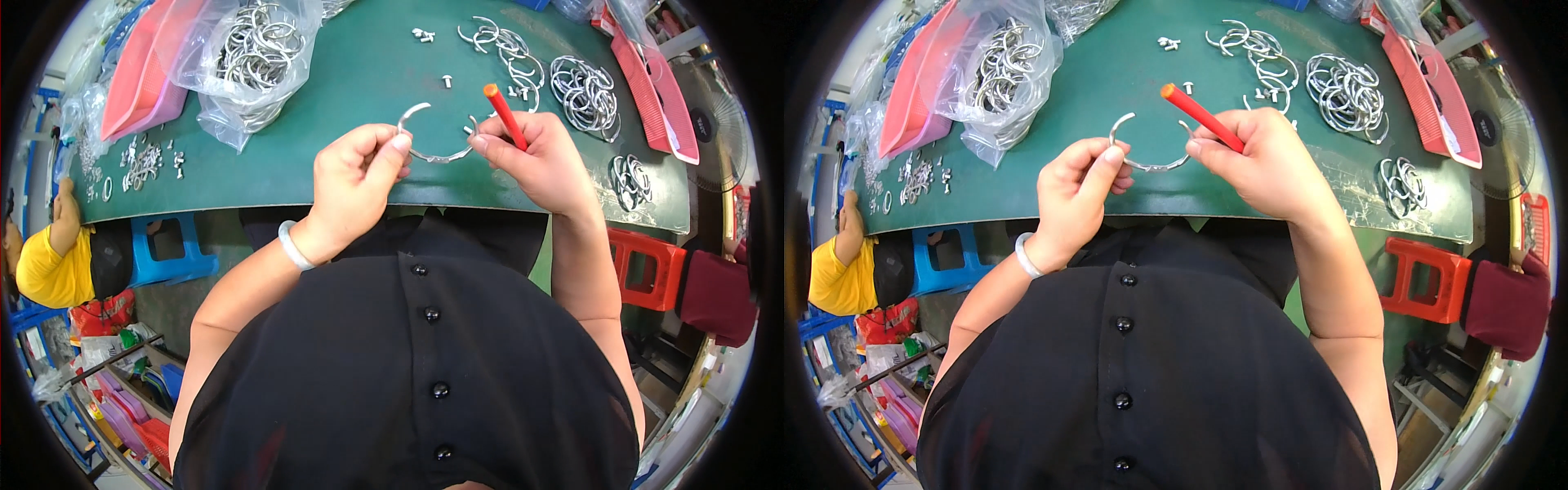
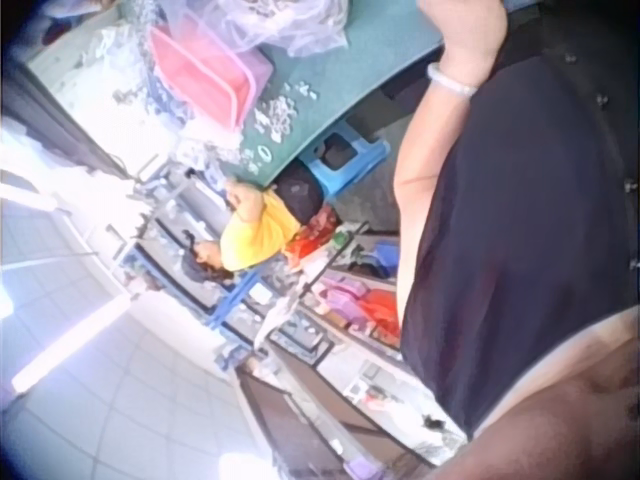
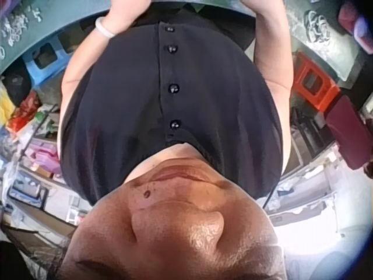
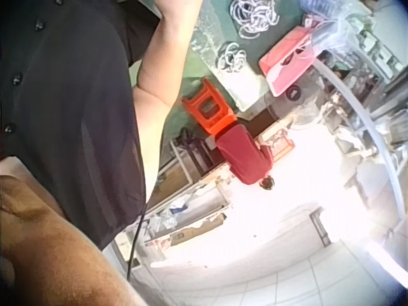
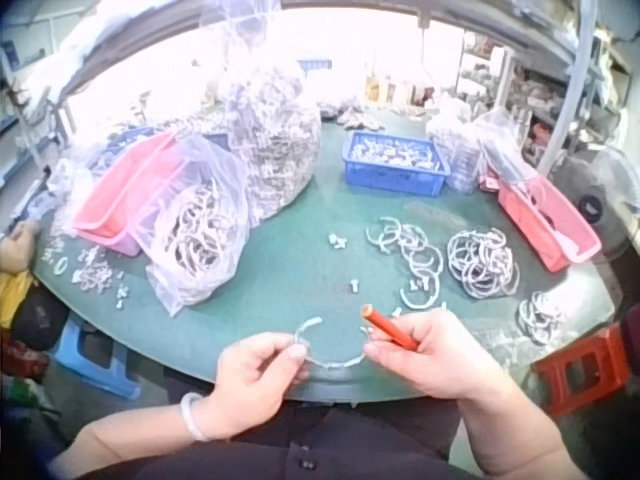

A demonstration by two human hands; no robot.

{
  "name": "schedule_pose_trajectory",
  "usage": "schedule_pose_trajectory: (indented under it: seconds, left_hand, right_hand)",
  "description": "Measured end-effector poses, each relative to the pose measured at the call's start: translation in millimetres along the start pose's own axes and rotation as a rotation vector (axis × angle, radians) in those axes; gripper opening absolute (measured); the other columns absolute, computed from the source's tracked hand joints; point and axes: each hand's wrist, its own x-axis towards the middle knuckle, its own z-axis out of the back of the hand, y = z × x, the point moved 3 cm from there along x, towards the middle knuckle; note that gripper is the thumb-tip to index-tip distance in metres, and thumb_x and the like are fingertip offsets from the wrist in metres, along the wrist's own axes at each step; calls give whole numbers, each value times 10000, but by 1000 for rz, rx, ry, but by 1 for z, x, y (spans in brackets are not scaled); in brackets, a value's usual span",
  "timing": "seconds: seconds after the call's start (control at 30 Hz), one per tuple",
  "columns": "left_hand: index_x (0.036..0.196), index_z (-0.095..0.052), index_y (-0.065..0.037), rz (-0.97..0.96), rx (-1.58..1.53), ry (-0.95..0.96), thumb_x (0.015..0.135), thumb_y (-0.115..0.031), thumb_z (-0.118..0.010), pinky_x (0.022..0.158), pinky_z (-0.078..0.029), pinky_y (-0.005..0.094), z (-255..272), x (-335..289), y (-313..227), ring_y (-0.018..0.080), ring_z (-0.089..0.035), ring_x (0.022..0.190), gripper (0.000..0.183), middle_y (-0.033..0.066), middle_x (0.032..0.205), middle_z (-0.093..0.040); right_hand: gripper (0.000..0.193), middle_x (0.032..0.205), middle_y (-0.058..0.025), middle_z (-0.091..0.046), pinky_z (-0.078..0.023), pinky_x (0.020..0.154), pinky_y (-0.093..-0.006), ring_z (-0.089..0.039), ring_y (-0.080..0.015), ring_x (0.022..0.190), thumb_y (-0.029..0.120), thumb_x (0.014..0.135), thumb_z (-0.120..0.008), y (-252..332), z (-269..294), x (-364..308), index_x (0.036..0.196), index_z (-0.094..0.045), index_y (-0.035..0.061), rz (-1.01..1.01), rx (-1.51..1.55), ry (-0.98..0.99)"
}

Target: The person is assembling small metal rings by inserting screws into pre-drilled holes using a small red screwdriver.

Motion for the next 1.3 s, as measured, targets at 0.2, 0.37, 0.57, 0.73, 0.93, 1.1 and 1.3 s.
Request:
schedule_pose_trajectory:
  seconds: [0.2,0.37,0.57,0.73,0.93,1.1,1.3]
  left_hand:
    - [820,-586,12,-978,644,38,721,-18,-645,511,-455,281,-7,-11,-33,216,-563,572,118,103,694,-586]
    - [828,-570,29,-1013,667,108,722,28,-639,544,-467,264,-9,-12,-35,213,-587,610,126,124,737,-610]
    - [828,-566,27,-1006,662,99,714,34,-643,551,-474,268,-9,-13,-34,220,-597,627,138,125,746,-614]
    - [825,-571,31,-1010,667,107,708,36,-646,541,-469,265,-10,-12,-36,219,-596,619,139,126,735,-612]
    - [806,-587,-5,-1006,624,90,701,-17,-656,501,-456,293,-18,-10,-40,218,-561,564,125,89,680,-585]
    - [782,-589,-5,-1004,641,151,700,-19,-663,491,-445,287,-23,-8,-44,211,-556,550,111,88,662,-580]
    - [769,-594,7,-967,633,196,697,-12,-670,501,-447,268,-28,-7,-45,199,-563,548,107,96,663,-589]
  right_hand:
    - [145,669,-5,-545,-393,574,-223,-459,-59,615,115,776,-637,-12,-1,-7,838,-629,-15,97,62,-84]
    - [117,713,-14,-570,-410,619,-219,-495,-65,660,73,771,-637,-10,1,-10,850,-629,-14,118,103,-97]
    - [114,717,-13,-569,-412,625,-220,-497,-64,671,65,772,-637,-11,1,-11,857,-631,-11,123,120,-114]
    - [124,734,-17,-580,-413,634,-218,-503,-65,685,61,769,-638,-15,0,-10,871,-633,-10,108,154,-119]
    - [133,701,18,-562,-405,618,-208,-485,-53,660,71,776,-632,-18,0,-10,875,-634,-17,57,162,-96]
    - [126,694,22,-556,-391,595,-194,-468,-40,641,80,784,-626,-21,-2,-9,863,-634,-18,17,228,-69]
    - [135,690,19,-557,-391,571,-201,-460,-40,620,98,786,-628,-26,0,-9,857,-636,-16,20,249,-66]
